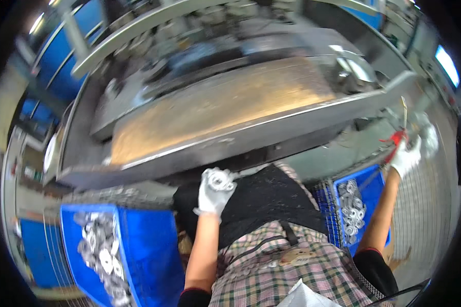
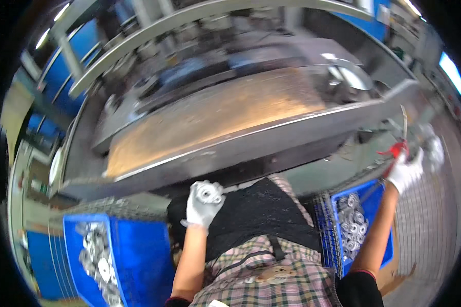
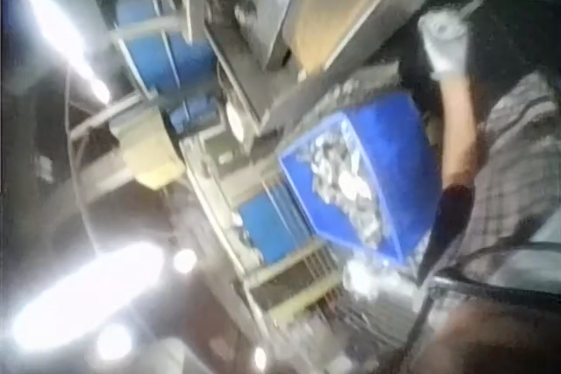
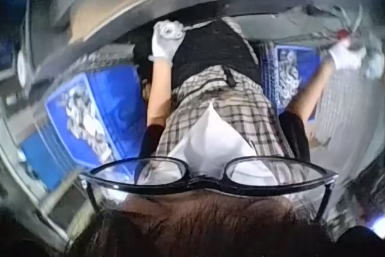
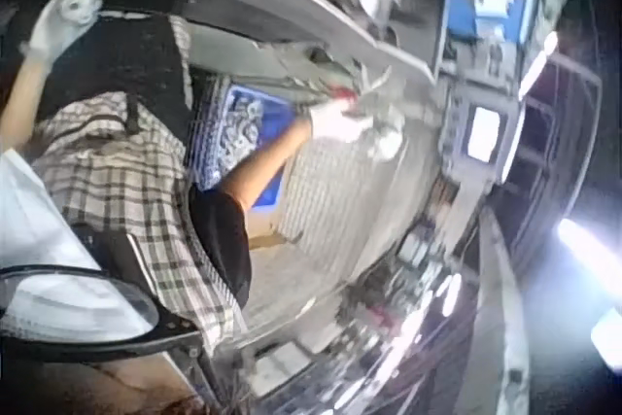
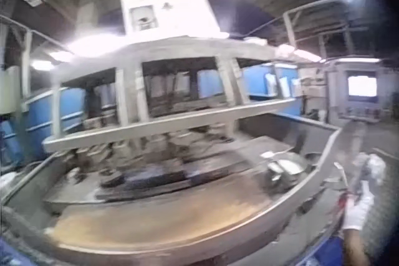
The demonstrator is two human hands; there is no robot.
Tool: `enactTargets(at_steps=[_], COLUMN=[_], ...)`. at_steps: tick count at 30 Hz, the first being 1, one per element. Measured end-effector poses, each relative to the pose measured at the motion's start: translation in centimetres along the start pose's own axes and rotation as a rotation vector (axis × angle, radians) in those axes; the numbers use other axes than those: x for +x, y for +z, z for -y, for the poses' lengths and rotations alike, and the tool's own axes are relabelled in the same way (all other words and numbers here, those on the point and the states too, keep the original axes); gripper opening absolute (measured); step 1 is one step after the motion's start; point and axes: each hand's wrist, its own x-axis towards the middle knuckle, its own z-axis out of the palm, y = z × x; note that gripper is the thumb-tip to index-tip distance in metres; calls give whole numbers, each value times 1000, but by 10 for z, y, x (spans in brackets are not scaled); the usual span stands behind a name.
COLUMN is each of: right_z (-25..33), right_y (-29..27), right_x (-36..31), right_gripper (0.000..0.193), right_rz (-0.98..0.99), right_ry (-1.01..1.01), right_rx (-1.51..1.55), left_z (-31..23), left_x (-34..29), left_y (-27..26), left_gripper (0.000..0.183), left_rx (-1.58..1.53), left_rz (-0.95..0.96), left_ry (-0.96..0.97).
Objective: Manually clean and load metal casting parts into an automated processing machine.
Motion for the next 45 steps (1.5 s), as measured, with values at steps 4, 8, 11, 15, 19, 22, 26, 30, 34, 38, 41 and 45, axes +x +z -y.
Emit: enactTargets(at_steps=[4, 8, 11, 15, 19, 22, 26, 30, 34, 38, 41, 45], right_z=[-89, -127, -74, 22, 143, 206, 243, 267, 281, 290, 295, 293], right_y=[38, 55, 39, -13, -64, -68, -52, -41, -36, -36, -38, -37], right_x=[-11, 4, 14, 9, -59, -120, -191, -220, -228, -229, -228, -230], right_gripper=[66, 64, 48, 36, 38, 43, 52, 54, 54, 53, 52, 52], right_rz=[417, 660, 587, 630, 1369, 1911, 1936, 1912, 1933, 1996, 1991, 2003], right_ry=[439, 612, 468, 363, 41, -182, -632, -711, -739, -701, -713, -688], right_rx=[469, 417, 528, 922, 873, 681, 308, 191, 141, 121, 122, 160], left_z=[3, 2, -5, -4, -3, -2, 2, 3, -1, 2, 2, 1], left_x=[24, 34, 37, 51, 50, 56, 56, 62, 63, 62, 58, 56], left_y=[-39, -58, -74, -74, -64, -79, -72, -90, -101, -98, -87, -82], left_gripper=[39, 36, 32, 30, 37, 39, 37, 36, 34, 34, 34, 36], left_rx=[-157, -206, -212, -227, -197, -176, -139, -135, -141, -130, -132, -159], left_rz=[-10, -143, -185, -275, -320, -304, -356, -277, -70, -95, -52, -92], left_ry=[44, 115, 150, 170, 189, 186, 138, 190, 182, 181, 195, 192])
